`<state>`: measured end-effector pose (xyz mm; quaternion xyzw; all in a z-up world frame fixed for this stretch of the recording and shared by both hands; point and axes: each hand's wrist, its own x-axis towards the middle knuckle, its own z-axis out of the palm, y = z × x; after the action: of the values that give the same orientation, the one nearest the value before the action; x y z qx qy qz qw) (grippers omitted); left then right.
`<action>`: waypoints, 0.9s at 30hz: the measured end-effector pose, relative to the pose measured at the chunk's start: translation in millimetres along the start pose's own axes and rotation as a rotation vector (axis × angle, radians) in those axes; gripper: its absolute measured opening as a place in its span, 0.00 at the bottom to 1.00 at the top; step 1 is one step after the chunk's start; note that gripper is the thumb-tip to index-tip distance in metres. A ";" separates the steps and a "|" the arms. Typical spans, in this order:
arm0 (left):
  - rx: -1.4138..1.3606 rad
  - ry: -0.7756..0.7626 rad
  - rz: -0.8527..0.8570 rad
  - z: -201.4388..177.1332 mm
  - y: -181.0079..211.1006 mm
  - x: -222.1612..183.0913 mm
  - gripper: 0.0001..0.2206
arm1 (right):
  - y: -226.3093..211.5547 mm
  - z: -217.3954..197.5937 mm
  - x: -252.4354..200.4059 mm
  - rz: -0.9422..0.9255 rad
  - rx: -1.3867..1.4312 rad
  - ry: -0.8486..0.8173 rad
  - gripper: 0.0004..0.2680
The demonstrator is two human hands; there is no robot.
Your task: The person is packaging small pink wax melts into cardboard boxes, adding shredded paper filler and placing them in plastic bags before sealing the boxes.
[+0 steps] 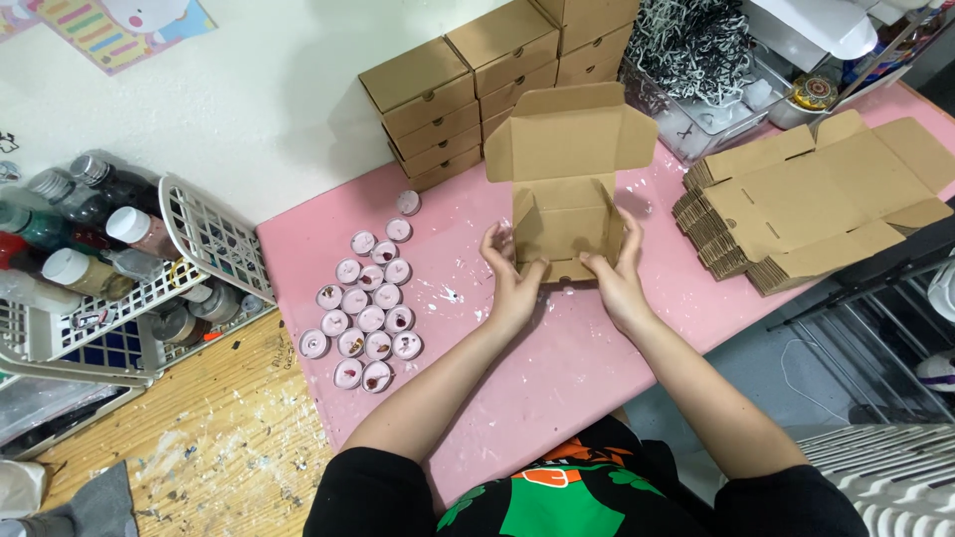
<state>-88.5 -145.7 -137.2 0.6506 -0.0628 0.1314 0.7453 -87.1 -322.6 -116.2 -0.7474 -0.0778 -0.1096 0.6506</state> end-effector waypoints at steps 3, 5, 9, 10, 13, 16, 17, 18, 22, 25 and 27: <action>0.089 -0.020 0.073 -0.3 23.5 -1.8 0.35 | 20.2 1.4 3.4 -0.017 0.163 0.003 0.25; 0.155 -0.054 0.064 -1.8 32.9 -2.4 0.35 | 4.0 0.6 -0.3 -0.037 0.069 -0.034 0.26; 0.423 -0.116 0.076 -9.8 18.1 -1.7 0.36 | 3.6 -1.0 -1.7 -0.088 -0.135 -0.113 0.32; 0.424 -0.117 0.077 -10.4 16.7 -1.7 0.36 | -0.3 0.4 -2.0 -0.089 -0.135 -0.112 0.32; 0.569 -0.121 0.095 -9.3 18.0 -1.1 0.34 | -14.2 3.2 -2.6 -0.165 -0.200 -0.074 0.29; 0.629 -0.099 0.065 -7.2 26.3 -0.3 0.32 | -27.6 3.5 -2.4 -0.216 -0.378 -0.034 0.26; 0.661 -0.089 0.083 -7.5 26.5 1.0 0.32 | -28.4 1.7 -1.5 -0.226 -0.394 -0.011 0.26; 0.693 -0.079 0.100 -7.3 26.9 2.4 0.33 | -29.4 -0.5 -0.5 -0.236 -0.411 0.012 0.26; 0.775 -0.086 0.223 4.5 72.9 23.7 0.32 | -64.5 -50.9 48.2 -0.216 -0.383 0.022 0.26; 0.832 -0.145 0.297 24.4 89.9 53.8 0.26 | -53.8 -113.7 124.4 -0.292 -0.532 0.166 0.21; 0.876 -0.239 0.301 43.9 89.7 83.2 0.20 | -42.2 -150.1 185.8 -0.200 -0.674 0.175 0.21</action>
<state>-30.3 -168.9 -23.3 0.8977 -0.1804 0.1762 0.3612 71.6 -470.0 -7.2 -0.8965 -0.0540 -0.2555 0.3579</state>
